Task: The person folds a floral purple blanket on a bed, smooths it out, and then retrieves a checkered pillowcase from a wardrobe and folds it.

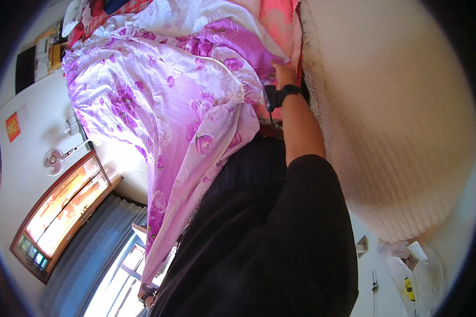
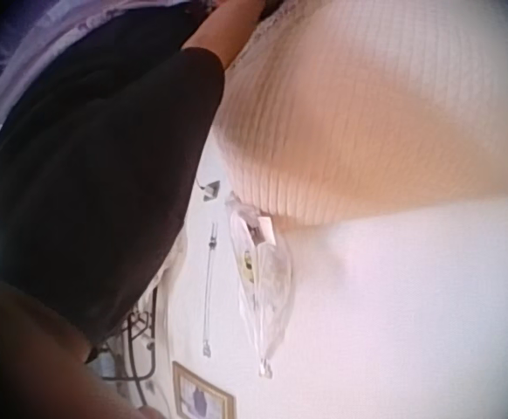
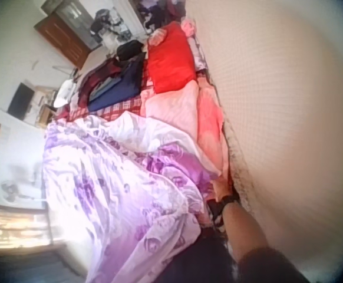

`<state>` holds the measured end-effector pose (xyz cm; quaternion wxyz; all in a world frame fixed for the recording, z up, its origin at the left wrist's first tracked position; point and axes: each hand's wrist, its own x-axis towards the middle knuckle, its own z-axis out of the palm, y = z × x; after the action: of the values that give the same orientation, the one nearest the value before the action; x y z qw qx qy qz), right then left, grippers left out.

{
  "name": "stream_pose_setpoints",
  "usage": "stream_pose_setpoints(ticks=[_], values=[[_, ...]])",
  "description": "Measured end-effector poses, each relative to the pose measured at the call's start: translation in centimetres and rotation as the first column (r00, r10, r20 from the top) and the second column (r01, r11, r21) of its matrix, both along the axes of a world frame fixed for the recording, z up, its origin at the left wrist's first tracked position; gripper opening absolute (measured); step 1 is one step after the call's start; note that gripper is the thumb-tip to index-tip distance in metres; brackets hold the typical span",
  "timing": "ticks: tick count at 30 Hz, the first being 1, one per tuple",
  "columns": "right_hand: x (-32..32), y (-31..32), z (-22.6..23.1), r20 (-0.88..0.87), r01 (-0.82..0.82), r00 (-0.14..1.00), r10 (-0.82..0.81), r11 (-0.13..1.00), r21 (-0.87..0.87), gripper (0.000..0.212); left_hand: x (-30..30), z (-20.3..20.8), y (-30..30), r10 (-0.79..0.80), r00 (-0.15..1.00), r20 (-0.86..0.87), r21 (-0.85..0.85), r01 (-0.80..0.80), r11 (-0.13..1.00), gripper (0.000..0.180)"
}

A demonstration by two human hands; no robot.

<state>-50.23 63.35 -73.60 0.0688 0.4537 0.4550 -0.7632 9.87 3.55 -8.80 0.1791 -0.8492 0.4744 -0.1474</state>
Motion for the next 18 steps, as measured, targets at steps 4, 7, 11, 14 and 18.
stream_pose_setpoints(ticks=[4, 7, 11, 14, 18], values=[[-0.7, 1.2, -1.4, 0.175, -0.172, 0.974, 0.141, 0.969, 0.177, 0.034, -1.4, 0.2, -0.2, 0.031, 1.0, 0.007, 0.048, -0.031, 0.998, 0.043], [-0.8, -0.4, 5.5, 0.35, -0.323, 0.921, 0.169, 0.834, 0.446, 0.033, -2.3, 0.9, 3.1, -0.062, 0.982, 0.181, 0.03, 0.058, 0.998, 0.045], [-0.8, 4.1, 5.0, 0.386, -0.547, 0.827, 0.409, 0.427, 0.72, 0.03, -5.5, 0.4, 5.9, -0.197, 0.918, 0.345, 0.039, 0.196, 0.98, 0.047], [-1.0, 6.4, 8.1, 0.2, -0.294, 0.936, 0.288, 0.334, 0.896, 0.028, -5.1, 0.0, 5.4, -0.222, 0.864, 0.451, 0.145, 0.175, 0.974, 0.046], [-2.6, 8.1, 2.8, 0.123, -0.374, 0.852, 0.509, 0.427, 0.823, 0.028, -3.7, 0.2, 5.8, -0.338, 0.597, 0.727, 0.405, 0.024, 0.914, 0.044]])
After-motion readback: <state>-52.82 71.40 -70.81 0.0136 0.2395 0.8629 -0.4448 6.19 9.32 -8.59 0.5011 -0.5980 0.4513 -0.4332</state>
